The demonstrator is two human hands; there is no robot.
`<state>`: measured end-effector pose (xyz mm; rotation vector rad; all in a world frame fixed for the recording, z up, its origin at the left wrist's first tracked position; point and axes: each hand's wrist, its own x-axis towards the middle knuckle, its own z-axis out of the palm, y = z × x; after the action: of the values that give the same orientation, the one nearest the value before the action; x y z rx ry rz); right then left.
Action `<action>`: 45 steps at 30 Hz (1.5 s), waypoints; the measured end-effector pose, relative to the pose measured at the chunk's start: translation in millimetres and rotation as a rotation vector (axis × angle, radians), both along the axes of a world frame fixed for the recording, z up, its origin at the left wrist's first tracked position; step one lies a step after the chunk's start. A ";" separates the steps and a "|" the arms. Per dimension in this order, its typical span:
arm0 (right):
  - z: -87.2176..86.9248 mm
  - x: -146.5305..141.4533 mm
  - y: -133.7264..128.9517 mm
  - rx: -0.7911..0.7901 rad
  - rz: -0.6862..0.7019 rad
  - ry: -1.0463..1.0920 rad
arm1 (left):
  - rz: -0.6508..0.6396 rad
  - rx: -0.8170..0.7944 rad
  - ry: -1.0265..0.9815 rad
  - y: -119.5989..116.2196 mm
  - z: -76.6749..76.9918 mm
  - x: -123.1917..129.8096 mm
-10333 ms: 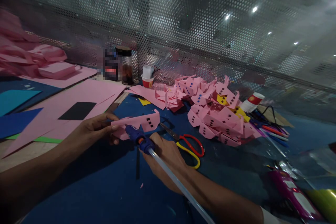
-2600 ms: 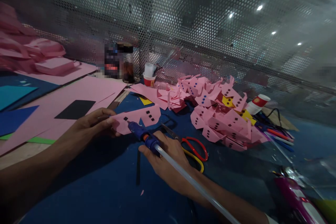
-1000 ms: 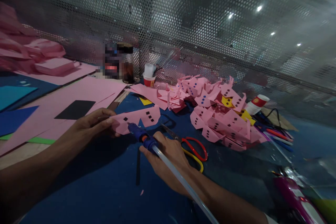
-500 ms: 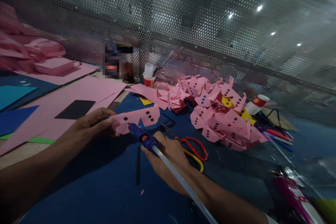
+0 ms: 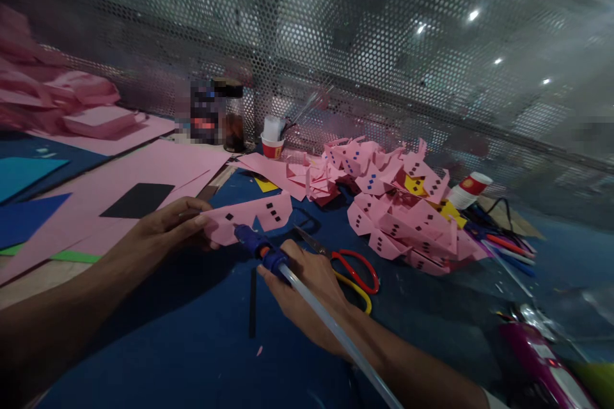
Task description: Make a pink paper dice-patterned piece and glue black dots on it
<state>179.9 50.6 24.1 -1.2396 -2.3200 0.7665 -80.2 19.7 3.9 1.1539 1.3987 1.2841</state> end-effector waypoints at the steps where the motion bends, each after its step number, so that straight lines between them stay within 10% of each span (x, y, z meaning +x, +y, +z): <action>1: 1.8 0.0 -0.3 -0.003 -0.008 0.011 | 0.001 -0.002 -0.006 -0.1 0.0 0.0; 21: -5.4 -3.8 6.6 -0.426 0.008 0.241 | 0.045 -0.031 -0.120 4.0 -7.2 -4.3; 45: -4.9 -0.8 15.0 -0.421 0.022 0.148 | 0.348 0.157 -0.452 9.0 9.0 -25.0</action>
<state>179.1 65.6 19.3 -1.2705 -2.1199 1.3578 -105.2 28.6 12.9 0.6683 1.2013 1.7968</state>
